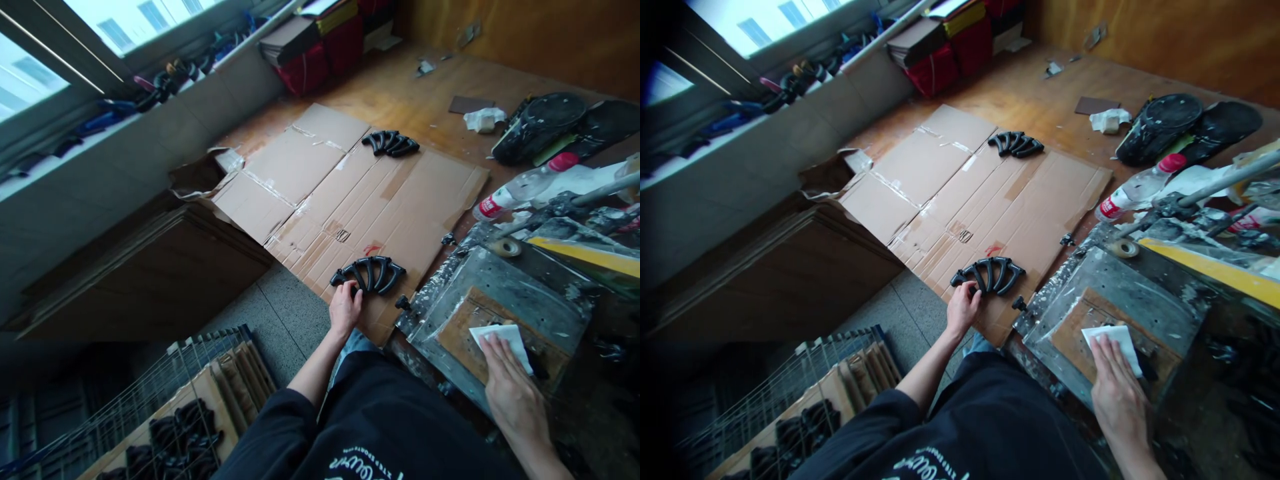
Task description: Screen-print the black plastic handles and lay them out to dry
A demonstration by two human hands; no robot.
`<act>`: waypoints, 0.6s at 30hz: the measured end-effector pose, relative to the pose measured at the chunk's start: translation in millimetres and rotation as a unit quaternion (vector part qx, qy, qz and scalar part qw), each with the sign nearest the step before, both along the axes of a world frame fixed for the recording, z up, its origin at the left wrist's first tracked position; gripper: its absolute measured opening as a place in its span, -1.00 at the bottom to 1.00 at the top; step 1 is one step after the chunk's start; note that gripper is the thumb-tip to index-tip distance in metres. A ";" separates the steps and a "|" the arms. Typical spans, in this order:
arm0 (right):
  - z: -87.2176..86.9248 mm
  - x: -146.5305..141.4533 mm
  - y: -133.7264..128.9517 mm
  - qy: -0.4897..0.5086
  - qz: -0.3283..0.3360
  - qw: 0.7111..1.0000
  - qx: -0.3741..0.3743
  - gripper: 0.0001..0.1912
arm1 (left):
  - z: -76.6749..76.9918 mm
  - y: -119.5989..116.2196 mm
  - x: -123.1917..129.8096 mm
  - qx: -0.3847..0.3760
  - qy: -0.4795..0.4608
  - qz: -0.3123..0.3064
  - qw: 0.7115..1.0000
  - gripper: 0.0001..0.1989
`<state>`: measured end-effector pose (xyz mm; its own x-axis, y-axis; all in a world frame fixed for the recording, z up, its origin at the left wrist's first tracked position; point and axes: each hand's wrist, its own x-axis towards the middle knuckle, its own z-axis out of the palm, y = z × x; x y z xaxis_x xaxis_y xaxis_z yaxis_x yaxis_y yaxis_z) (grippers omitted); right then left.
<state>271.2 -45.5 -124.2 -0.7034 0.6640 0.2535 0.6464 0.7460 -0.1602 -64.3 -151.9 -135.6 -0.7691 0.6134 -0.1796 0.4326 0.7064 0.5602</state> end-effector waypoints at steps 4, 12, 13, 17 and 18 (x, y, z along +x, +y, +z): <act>0.8 -1.4 0.3 -0.008 -0.013 1.000 -0.005 -0.42 | -2.4 -5.1 1.7 0.017 0.000 -0.012 1.000 -0.72; -0.2 -3.0 -2.7 -0.002 -0.035 0.999 -0.015 -0.44 | -5.7 6.5 -3.9 0.025 0.032 -0.053 0.998 -0.76; 0.1 -3.6 -2.9 -0.002 -0.036 0.999 -0.015 -0.44 | -5.5 9.0 -6.4 0.021 0.040 -0.060 0.997 -0.76; 1.5 -6.5 -3.6 -0.002 -0.043 0.999 -0.012 -0.45 | -4.6 14.1 -17.0 0.007 0.069 -0.102 0.992 -0.76; 1.8 -7.0 -3.8 -0.003 -0.045 0.999 -0.011 -0.46 | -4.2 13.5 -18.7 0.003 0.077 -0.115 0.990 -0.75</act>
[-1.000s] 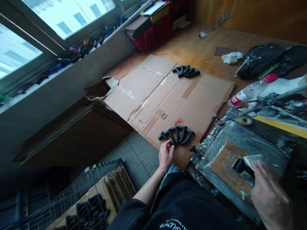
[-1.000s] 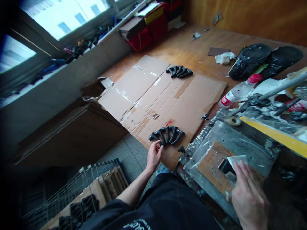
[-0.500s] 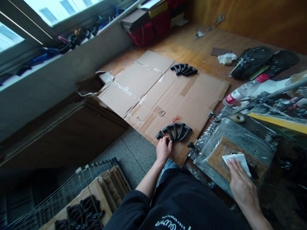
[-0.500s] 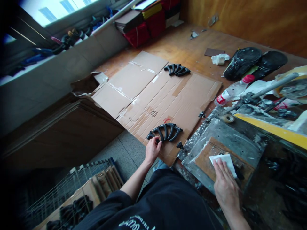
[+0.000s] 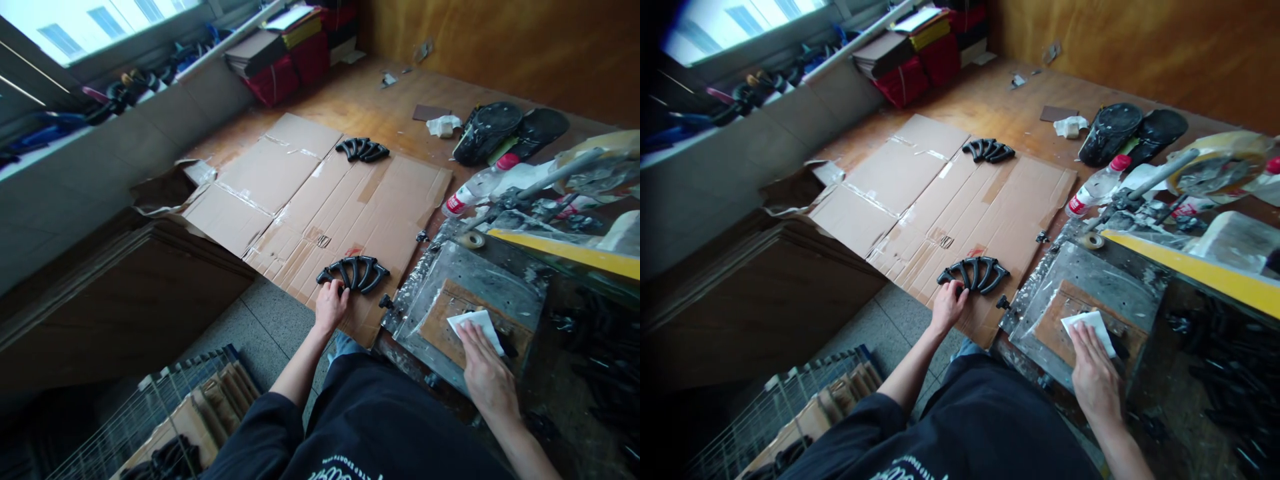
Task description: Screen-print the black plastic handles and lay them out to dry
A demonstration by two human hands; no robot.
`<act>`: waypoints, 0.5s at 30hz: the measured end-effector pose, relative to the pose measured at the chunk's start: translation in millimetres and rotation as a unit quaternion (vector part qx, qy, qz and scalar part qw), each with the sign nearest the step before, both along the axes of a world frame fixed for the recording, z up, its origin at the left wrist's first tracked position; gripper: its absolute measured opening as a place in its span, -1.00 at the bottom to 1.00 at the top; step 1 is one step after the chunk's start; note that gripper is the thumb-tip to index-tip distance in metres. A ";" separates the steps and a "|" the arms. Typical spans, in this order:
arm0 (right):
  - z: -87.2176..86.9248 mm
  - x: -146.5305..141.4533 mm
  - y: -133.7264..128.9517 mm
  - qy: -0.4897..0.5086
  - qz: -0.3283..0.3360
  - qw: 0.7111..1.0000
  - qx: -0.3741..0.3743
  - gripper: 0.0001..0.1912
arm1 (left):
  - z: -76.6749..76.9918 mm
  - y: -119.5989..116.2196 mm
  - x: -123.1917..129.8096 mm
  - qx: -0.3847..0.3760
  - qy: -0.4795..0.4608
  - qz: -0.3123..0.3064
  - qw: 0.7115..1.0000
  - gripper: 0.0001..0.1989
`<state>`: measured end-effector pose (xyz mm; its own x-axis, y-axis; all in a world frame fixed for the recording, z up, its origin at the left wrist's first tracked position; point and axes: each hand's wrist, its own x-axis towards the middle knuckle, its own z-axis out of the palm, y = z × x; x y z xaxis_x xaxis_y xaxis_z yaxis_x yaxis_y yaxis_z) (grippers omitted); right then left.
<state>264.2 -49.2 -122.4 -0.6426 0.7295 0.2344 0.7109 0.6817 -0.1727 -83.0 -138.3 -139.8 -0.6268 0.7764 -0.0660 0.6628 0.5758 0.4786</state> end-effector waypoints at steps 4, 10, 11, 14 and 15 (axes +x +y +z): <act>1.3 -0.6 -0.1 -0.003 -0.006 1.000 -0.005 -0.51 | 2.4 -5.8 0.9 0.007 0.065 -0.012 0.998 -0.63; 6.6 -1.1 0.7 -0.008 -0.015 1.000 -0.017 -0.53 | -3.3 5.2 25.7 0.091 0.149 -0.076 0.982 -0.66; 7.6 -1.6 0.8 -0.007 -0.016 1.000 -0.018 -0.53 | -5.3 10.3 30.5 0.096 0.154 -0.087 0.980 -0.65; 10.3 -3.4 0.7 -0.002 -0.015 1.000 -0.017 -0.53 | -9.6 26.6 40.8 0.085 0.152 -0.103 0.979 -0.64; 11.0 -4.0 0.6 0.000 -0.015 1.000 -0.016 -0.53 | -10.1 31.5 42.6 0.078 0.147 -0.104 0.980 -0.65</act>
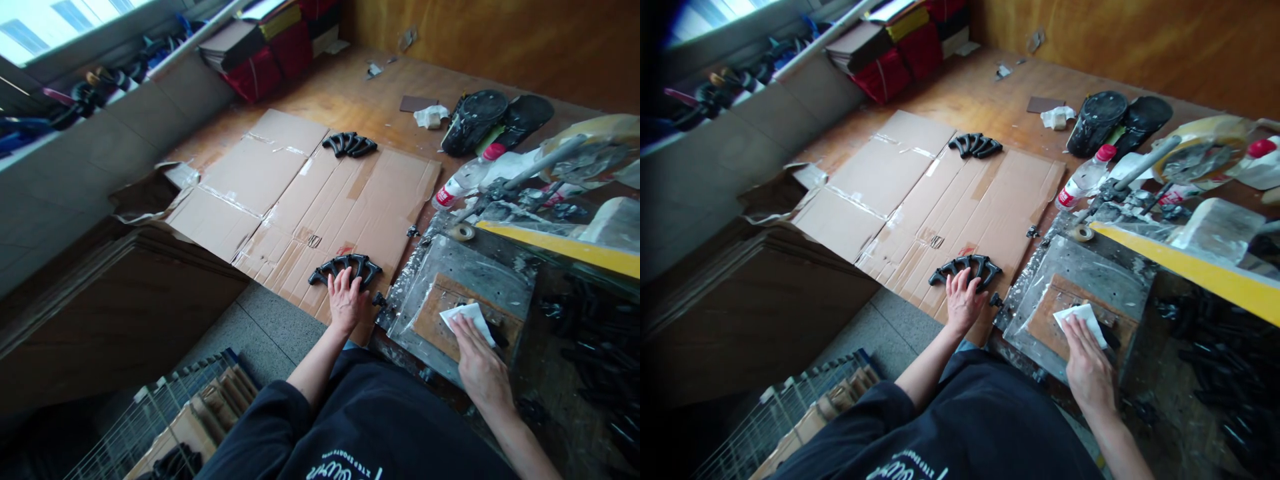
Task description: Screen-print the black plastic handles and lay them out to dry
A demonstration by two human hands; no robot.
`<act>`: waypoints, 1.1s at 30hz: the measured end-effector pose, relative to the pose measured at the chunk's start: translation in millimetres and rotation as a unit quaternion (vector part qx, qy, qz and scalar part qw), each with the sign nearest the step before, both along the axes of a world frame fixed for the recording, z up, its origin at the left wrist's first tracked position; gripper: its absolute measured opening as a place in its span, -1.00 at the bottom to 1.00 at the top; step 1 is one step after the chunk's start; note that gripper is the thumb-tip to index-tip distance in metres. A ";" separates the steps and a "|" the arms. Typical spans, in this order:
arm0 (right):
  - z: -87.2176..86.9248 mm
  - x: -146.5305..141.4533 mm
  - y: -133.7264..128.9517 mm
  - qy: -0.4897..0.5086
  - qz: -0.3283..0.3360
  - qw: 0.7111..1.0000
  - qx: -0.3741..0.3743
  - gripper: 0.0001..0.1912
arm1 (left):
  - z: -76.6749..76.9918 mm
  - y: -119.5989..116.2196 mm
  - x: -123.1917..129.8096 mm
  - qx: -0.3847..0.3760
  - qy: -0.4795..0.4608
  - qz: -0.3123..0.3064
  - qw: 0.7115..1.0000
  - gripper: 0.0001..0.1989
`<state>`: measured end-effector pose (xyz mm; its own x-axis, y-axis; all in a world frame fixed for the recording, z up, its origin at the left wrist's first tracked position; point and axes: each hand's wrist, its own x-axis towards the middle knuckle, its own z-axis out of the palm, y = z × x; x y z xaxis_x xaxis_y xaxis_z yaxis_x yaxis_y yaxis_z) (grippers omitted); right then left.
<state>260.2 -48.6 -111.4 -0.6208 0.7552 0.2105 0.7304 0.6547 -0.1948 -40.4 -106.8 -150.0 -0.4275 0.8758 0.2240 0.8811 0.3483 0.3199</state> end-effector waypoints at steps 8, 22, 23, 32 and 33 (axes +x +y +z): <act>3.1 -1.6 -0.6 0.016 0.004 1.000 -0.004 -0.51 | -3.6 23.2 6.0 -0.007 -0.050 -0.013 0.999 -0.84; -3.3 6.3 1.2 0.013 0.026 1.000 -0.002 -0.45 | -7.5 14.0 11.5 -0.003 -0.050 0.063 0.997 -0.63; -3.6 6.7 1.4 0.013 0.026 1.000 -0.003 -0.45 | -7.8 10.0 12.5 -0.008 -0.048 0.068 0.996 -0.59; -3.0 6.1 2.0 0.009 0.019 1.000 -0.010 -0.49 | -5.0 5.4 18.8 -0.027 -0.070 0.123 0.990 -0.47; -2.7 5.8 1.8 0.011 0.018 1.000 -0.010 -0.48 | -4.8 6.3 18.1 -0.026 -0.070 0.124 0.990 -0.47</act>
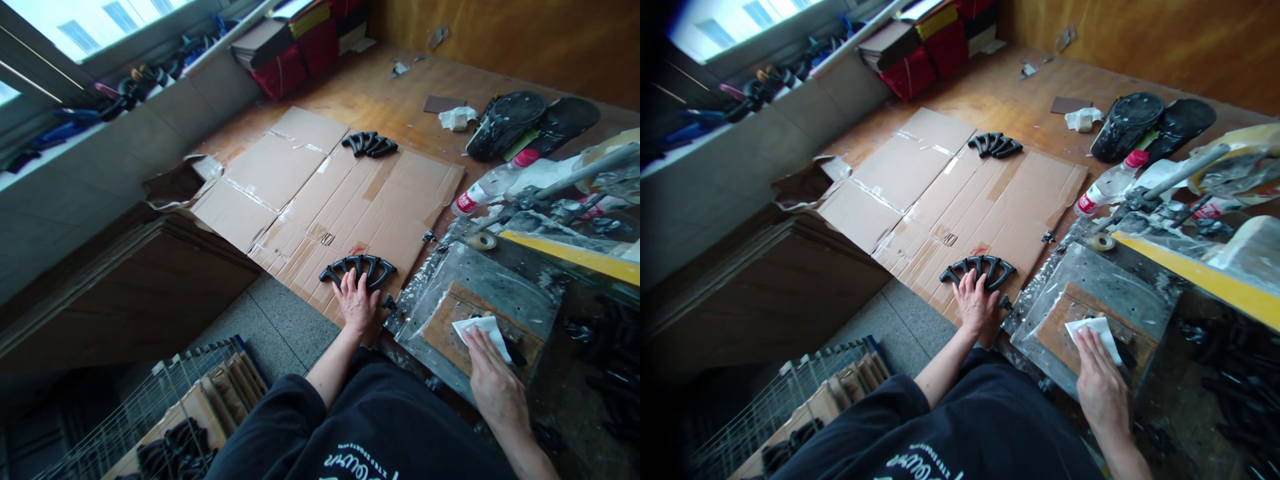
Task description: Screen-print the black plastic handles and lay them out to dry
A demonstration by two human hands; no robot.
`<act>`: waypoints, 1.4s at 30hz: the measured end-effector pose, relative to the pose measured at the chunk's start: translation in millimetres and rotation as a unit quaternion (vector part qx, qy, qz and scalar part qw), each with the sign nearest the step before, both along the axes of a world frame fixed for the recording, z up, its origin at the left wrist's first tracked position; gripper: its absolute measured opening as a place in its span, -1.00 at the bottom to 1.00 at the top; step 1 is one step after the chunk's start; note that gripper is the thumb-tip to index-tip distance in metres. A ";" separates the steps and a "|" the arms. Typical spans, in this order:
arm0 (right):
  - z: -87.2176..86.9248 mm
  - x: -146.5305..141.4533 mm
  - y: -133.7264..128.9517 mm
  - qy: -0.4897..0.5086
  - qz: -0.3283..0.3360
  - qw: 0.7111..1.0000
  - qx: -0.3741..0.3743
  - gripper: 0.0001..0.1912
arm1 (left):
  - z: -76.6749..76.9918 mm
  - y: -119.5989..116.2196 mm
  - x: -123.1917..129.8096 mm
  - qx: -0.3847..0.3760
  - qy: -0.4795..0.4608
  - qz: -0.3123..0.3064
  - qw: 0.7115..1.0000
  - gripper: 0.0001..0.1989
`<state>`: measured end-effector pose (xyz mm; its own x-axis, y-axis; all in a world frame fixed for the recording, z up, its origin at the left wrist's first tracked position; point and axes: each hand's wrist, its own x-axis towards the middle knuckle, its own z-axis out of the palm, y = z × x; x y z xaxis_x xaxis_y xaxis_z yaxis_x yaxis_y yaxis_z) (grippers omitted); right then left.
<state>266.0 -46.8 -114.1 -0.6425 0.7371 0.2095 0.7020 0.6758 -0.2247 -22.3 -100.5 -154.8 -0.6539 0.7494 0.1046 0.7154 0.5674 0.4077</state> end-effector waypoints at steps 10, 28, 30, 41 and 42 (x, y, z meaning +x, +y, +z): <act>-0.5 -1.7 -1.1 0.001 -0.002 1.000 0.011 -0.48 | -5.8 1.3 -16.1 -0.020 0.007 -0.015 1.000 -0.53; 46.6 4.5 8.0 0.085 -0.100 0.987 -0.095 -0.59 | -4.8 51.6 -84.7 -0.013 0.081 -0.162 0.983 -0.48; 59.5 16.1 10.8 0.119 -0.140 0.978 -0.097 -0.61 | -4.9 48.1 -80.1 -0.013 0.091 -0.148 0.985 -0.46; 54.9 68.6 11.5 0.260 -0.267 0.872 -0.318 -0.55 | -12.0 63.4 -63.6 -0.035 0.099 -0.077 0.991 -0.48; 52.9 63.7 13.3 0.287 -0.279 0.848 -0.348 -0.53 | -12.7 63.9 -65.2 -0.036 0.098 -0.079 0.991 -0.48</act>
